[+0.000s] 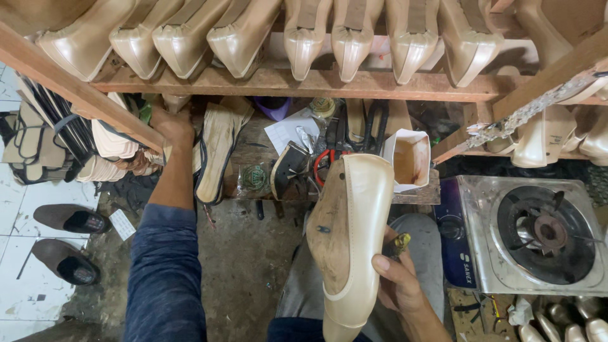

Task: The person sits on the floor and uses a brush to apply glue to the inner seam of a beige shoe last. They repeatedly dip the brush into a container of glue and spread it along the seam, then place the finished last on a nearby shelf and pick up another to continue.

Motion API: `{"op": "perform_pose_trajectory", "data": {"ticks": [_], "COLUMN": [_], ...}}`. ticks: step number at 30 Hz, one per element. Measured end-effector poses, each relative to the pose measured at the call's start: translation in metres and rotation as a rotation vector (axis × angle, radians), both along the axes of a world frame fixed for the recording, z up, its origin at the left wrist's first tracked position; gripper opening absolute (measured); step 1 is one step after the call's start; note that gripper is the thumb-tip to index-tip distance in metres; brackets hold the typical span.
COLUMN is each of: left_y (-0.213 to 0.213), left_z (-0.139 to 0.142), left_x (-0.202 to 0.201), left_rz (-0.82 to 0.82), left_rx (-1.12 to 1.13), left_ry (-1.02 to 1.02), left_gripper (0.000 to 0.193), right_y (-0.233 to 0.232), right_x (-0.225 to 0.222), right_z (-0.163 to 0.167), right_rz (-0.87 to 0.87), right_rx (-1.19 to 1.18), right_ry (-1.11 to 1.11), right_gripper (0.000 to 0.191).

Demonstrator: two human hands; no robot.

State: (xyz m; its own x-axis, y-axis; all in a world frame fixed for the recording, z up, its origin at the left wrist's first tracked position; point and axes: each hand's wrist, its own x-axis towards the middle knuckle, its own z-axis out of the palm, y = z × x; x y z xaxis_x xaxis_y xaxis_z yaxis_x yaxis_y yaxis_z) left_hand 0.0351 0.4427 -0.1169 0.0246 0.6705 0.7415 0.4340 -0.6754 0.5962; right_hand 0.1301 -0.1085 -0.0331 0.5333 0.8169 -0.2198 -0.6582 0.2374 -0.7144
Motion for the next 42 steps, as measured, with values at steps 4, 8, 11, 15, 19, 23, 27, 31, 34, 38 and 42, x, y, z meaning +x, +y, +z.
{"op": "perform_pose_trajectory", "data": {"ticks": [4,8,11,15,19,23,27,31,34,38,42], "left_y": [0.003,0.013,0.018,0.010,0.003,0.005,0.008,0.009,0.007,0.004,0.010], "left_z": [-0.004,-0.009,-0.004,0.000,0.005,0.006,0.003,0.003,0.007,0.010,0.009], "left_x": [-0.002,0.001,0.007,0.001,0.000,0.002,0.003,0.005,0.002,-0.007,-0.006], "left_rz": [-0.018,-0.163,-0.225,-0.096,-0.099,-0.131,-0.083,-0.095,-0.091,0.101,-0.026], "left_rx": [-0.390,-0.269,-0.413,-0.279,-0.279,-0.343,-0.335,-0.342,-0.379,-0.358,-0.342], "left_ry": [-0.027,-0.114,-0.329,-0.067,-0.096,-0.191,-0.158,-0.241,-0.260,0.017,-0.212], "left_gripper": [0.028,0.035,0.041,0.056,0.064,0.071,0.072,0.074,0.075,0.079,0.064], "right_y": [0.000,0.002,0.003,0.001,0.001,0.002,0.001,0.000,-0.001,-0.003,-0.005], "right_x": [0.001,0.001,0.001,0.002,0.002,0.002,0.003,0.004,0.005,0.005,0.004], "right_z": [0.005,0.007,0.004,0.001,0.001,0.003,0.004,0.003,0.001,0.000,0.000], "right_rz": [0.019,-0.001,0.003,0.008,0.000,0.005,0.006,-0.007,-0.006,-0.001,-0.003], "right_rx": [0.007,-0.020,-0.003,0.019,0.017,0.031,0.038,0.033,0.023,0.040,0.066], "right_ry": [-0.019,0.014,0.004,0.004,0.016,-0.005,-0.021,-0.014,0.003,0.026,0.024], "right_gripper": [0.085,0.083,0.081,0.077,0.074,0.076,0.078,0.078,0.077,0.079,0.079]}}
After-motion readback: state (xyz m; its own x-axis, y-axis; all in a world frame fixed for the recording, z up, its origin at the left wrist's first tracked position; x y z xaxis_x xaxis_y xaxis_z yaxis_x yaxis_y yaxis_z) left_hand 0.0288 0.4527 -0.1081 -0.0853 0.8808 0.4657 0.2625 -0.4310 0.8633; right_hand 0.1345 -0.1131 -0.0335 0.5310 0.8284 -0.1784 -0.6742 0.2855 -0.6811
